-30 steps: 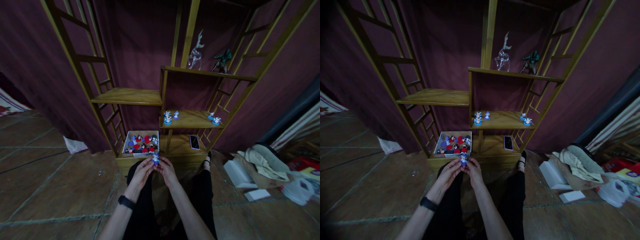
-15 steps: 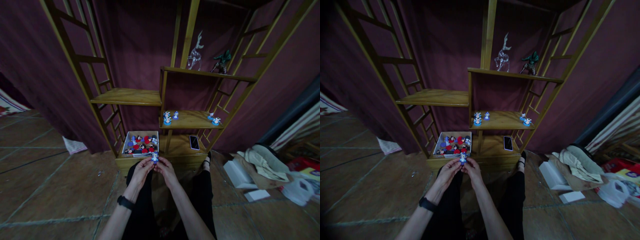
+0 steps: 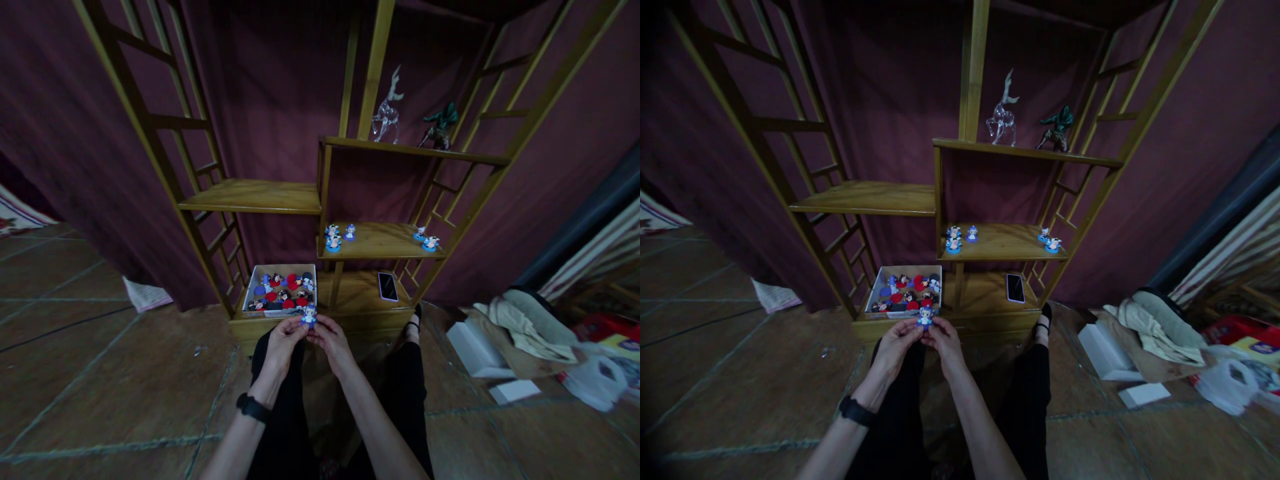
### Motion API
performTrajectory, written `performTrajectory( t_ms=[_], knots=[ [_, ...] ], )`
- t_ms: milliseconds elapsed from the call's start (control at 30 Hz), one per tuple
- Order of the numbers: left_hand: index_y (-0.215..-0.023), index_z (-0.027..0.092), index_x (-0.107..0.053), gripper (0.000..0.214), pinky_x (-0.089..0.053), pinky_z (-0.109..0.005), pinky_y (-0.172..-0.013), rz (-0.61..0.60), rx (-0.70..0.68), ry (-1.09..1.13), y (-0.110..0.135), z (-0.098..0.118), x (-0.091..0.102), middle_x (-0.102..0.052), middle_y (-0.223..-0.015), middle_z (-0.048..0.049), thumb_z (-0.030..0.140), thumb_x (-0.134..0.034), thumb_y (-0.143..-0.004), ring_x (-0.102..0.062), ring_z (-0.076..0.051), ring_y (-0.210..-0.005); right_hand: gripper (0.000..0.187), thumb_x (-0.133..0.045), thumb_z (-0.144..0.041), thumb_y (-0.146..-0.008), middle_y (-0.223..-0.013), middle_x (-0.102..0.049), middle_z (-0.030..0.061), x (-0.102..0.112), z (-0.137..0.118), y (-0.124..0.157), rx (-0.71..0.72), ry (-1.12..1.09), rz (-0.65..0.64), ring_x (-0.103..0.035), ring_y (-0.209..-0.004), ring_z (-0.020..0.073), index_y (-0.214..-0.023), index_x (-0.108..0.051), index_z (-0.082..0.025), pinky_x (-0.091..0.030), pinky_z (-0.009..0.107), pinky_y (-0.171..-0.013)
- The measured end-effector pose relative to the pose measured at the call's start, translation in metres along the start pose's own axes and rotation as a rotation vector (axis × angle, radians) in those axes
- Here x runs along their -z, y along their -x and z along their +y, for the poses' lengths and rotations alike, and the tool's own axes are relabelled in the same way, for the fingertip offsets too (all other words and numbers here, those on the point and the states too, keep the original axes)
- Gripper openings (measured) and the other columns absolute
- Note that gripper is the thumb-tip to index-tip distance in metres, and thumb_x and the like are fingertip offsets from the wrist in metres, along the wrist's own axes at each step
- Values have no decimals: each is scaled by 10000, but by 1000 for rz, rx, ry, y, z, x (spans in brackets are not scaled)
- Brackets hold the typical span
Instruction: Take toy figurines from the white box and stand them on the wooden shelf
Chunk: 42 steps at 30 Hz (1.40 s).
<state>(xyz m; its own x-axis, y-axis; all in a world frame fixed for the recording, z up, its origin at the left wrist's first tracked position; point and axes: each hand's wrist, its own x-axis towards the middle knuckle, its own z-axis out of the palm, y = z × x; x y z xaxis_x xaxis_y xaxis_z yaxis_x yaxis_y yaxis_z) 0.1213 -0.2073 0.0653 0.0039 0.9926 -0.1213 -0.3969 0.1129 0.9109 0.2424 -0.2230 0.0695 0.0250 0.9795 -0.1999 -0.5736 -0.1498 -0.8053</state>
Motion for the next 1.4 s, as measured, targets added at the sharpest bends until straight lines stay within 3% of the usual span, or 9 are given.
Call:
performTrajectory(
  t_ms=[300, 600, 900, 1133, 1400],
  knots=[
    [-978, 132, -625, 475, -454, -289, -753, -12, 31, 57, 1, 2, -5, -682, -855, -75, 200, -775, -532, -622, -157, -765, 391, -686, -394, -632, -844, -645, 27, 0, -5, 1, 76, 135, -12, -603, -697, 140, -965, -619, -199, -491, 278, -650],
    [-928, 159, -628, 446, -455, -274, -771, 8, -87, -8, 5, 6, -12, -676, -875, -45, 164, -775, -507, -616, -143, -782, 396, -650, -408, -655, -918, -633, 33, -4, -11, 2, 150, 222, -16, -588, -754, 156, -998, -611, -214, -479, 251, -624],
    [-997, 152, -631, 489, -452, -266, -799, -34, -29, 48, 8, 11, -12, -674, -948, -64, 129, -761, -526, -618, -154, -827, 318, -629, -396, -686, -833, -625, 20, -3, -16, 4, 193, 226, 27, -556, -642, 111, -931, -604, -195, -476, 228, -584],
    [-1040, 145, -628, 498, -451, -263, -806, -85, -9, 64, 11, 16, -11, -665, -976, -92, 137, -751, -558, -611, -164, -860, 275, -623, -384, -692, -832, -626, 14, -4, -19, 8, 218, 245, -17, -570, -711, 130, -899, -599, -205, -480, 233, -608],
    [-1020, 151, -628, 396, -499, -286, -736, -60, 43, 78, 15, 20, -11, -668, -946, -89, 260, -700, -647, -629, -167, -808, 235, -620, -358, -689, -834, -641, 19, -1, -22, 5, 246, 287, -10, -578, -744, 145, -860, -629, -197, -474, 237, -611]
  ],
)
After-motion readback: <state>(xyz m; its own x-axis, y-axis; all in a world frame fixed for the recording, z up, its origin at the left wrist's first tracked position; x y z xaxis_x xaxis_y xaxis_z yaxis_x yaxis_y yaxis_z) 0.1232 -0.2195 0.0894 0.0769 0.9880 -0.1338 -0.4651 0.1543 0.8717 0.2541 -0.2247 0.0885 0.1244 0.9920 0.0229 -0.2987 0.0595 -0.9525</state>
